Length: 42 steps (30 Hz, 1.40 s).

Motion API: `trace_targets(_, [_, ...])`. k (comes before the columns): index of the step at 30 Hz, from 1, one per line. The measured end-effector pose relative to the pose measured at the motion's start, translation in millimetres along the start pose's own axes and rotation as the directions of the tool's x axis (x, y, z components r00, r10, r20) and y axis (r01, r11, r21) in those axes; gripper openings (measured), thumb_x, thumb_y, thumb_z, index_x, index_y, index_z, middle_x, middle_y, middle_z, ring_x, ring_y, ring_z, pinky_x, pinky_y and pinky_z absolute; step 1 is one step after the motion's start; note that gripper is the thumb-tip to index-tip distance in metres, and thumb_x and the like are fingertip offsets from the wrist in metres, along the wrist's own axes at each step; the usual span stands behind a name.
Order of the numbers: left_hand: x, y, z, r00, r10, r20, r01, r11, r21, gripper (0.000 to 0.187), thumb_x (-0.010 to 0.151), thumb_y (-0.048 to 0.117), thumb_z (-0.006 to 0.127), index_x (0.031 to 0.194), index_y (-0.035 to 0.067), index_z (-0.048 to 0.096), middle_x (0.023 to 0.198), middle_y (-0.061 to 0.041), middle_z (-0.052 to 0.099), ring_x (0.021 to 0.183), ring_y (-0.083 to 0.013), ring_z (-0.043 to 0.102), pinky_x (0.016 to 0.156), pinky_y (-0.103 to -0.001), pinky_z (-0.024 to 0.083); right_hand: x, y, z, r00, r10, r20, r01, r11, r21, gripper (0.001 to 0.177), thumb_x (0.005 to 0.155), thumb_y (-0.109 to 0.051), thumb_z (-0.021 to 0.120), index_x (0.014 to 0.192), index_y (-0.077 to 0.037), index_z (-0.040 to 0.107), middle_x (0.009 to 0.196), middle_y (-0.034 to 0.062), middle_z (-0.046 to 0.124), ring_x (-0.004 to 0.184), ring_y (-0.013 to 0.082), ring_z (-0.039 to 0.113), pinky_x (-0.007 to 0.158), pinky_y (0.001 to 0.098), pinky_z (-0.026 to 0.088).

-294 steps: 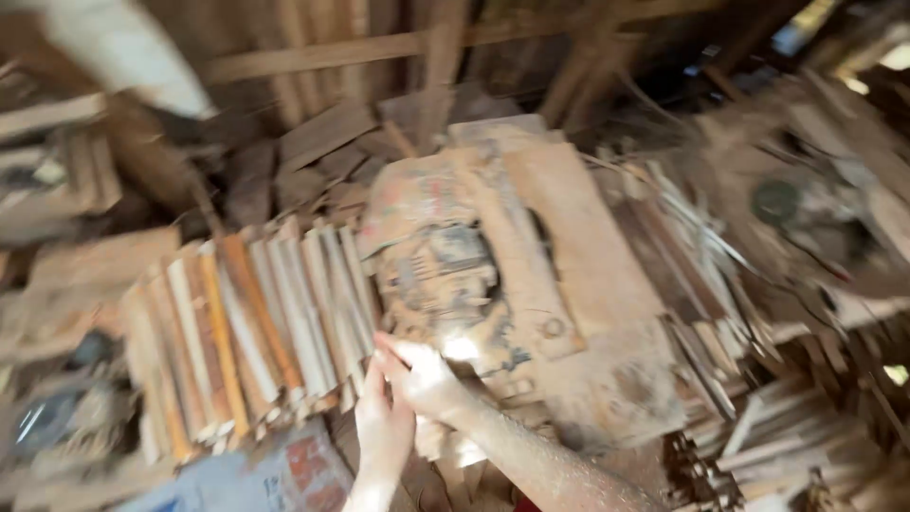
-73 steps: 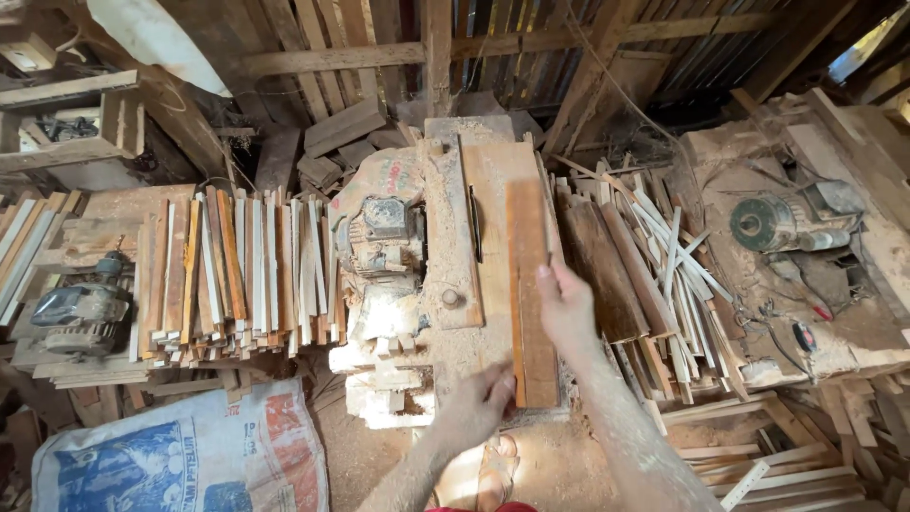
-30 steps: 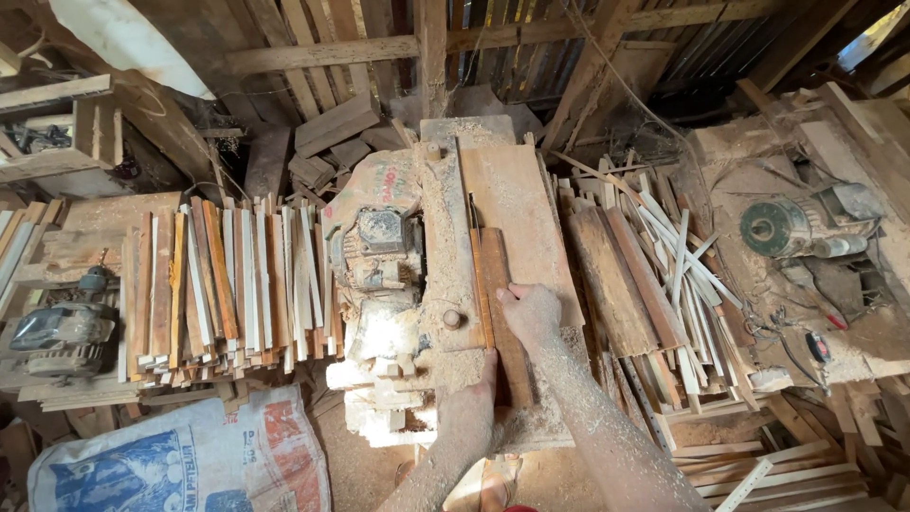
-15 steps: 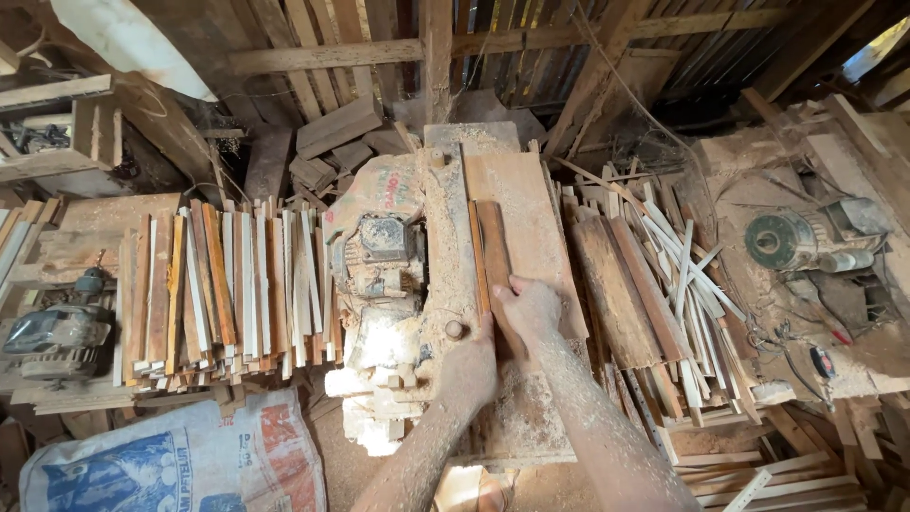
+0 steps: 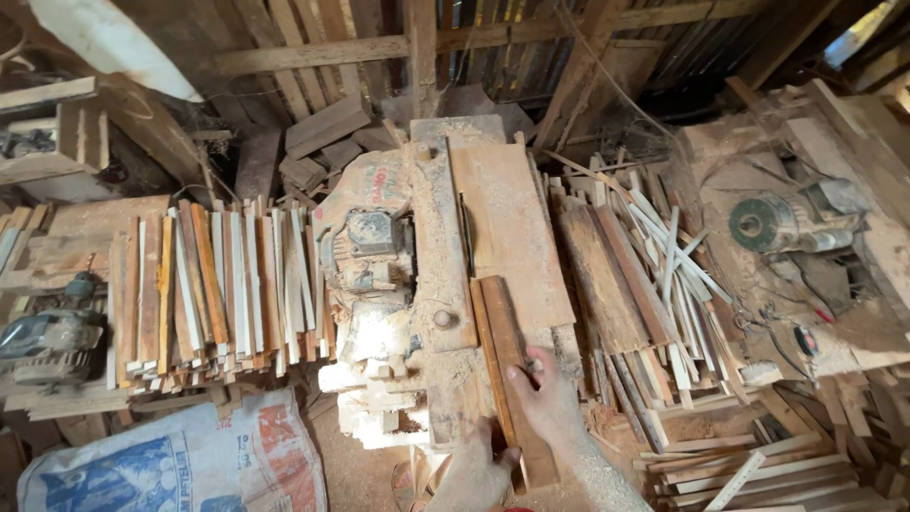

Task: Feeding thin wooden strips through a table saw to trim them

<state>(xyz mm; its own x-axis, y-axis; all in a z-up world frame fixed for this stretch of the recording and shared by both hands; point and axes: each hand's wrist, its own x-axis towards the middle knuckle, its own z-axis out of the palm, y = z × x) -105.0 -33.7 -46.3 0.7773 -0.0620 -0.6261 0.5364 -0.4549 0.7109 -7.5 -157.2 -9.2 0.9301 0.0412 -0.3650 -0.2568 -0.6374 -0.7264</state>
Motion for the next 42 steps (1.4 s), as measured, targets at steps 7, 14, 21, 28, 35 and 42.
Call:
trace_targets(7, [34.4,85.0,-3.8,0.968,0.229,-0.106,-0.241,0.964,-0.112,0.018,0.091,0.015,0.062,0.102,0.007,0.049,0.095,-0.02,0.068,0.093,-0.0403,0.07,0.079,-0.051,0.052,27.7,2.5,-65.9,0.964,-0.061,-0.259,0.082,0.994,0.07,0.054,0.096,-0.027,0.061,0.143,-0.004,0.052,0.141,0.0143,0.062,0.118,0.0393,0.066,0.103,0.044,0.057])
trace_targets(14, [92.0,104.6,18.5,0.95,0.257,-0.179,-0.269,0.962,-0.043,0.022,0.097,0.018,0.056,0.105,-0.003,0.057,0.092,-0.022,0.072,0.078,-0.0355,0.072,0.065,-0.043,0.059,41.3,7.4,-82.8,0.941,-0.09,-0.328,0.142,0.98,0.14,0.053,0.094,-0.027,0.065,0.138,0.001,0.056,0.14,0.0172,0.062,0.125,0.0313,0.064,0.11,0.0427,0.049])
trace_targets(21, [-38.3,128.8,-41.1,0.999,-0.006,0.051,0.028,0.901,-0.432,0.038,0.111,0.037,0.037,0.103,0.006,0.057,0.079,-0.009,0.06,0.061,-0.0183,0.061,0.055,-0.029,0.054,-3.1,-37.0,-48.2,0.996,0.0,-0.087,0.007,0.997,0.082,0.046,0.096,-0.026,0.062,0.14,-0.013,0.057,0.131,0.0064,0.072,0.117,0.0292,0.072,0.102,0.0361,0.06])
trace_targets(28, [3.9,10.6,8.5,0.999,0.038,-0.006,-0.035,0.817,-0.575,0.022,0.106,0.018,0.046,0.123,0.006,0.05,0.065,-0.014,0.066,0.043,-0.023,0.06,0.039,-0.032,0.053,12.7,-31.2,-2.7,0.988,-0.122,-0.09,0.095,0.962,-0.258,0.036,0.099,-0.037,0.049,0.076,-0.015,0.066,0.071,0.0087,0.072,0.069,0.0352,0.066,0.066,0.0455,0.047])
trace_targets(35, [-12.4,-0.2,5.1,0.957,0.105,-0.269,-0.161,0.967,-0.197,0.038,0.094,0.032,0.059,0.123,0.012,0.045,0.104,-0.012,0.074,0.094,-0.038,0.074,0.084,-0.047,0.055,47.6,-21.1,23.7,0.969,-0.203,-0.143,0.176,0.968,-0.178,0.023,0.093,-0.031,0.064,0.082,-0.011,0.063,0.071,0.0029,0.063,0.051,0.0165,0.051,0.053,0.0352,0.043])
trace_targets(42, [-33.6,19.7,3.2,0.974,0.142,-0.178,-0.078,0.942,0.326,0.105,0.085,0.03,0.084,0.157,0.01,0.01,0.122,-0.019,0.065,0.095,-0.0425,0.072,0.078,-0.054,0.055,71.4,-8.2,33.1,0.963,-0.195,-0.187,0.165,0.972,-0.168,0.036,0.088,-0.036,0.07,0.11,-0.009,0.079,0.107,0.0063,0.079,0.087,0.0212,0.076,0.079,0.0376,0.058])
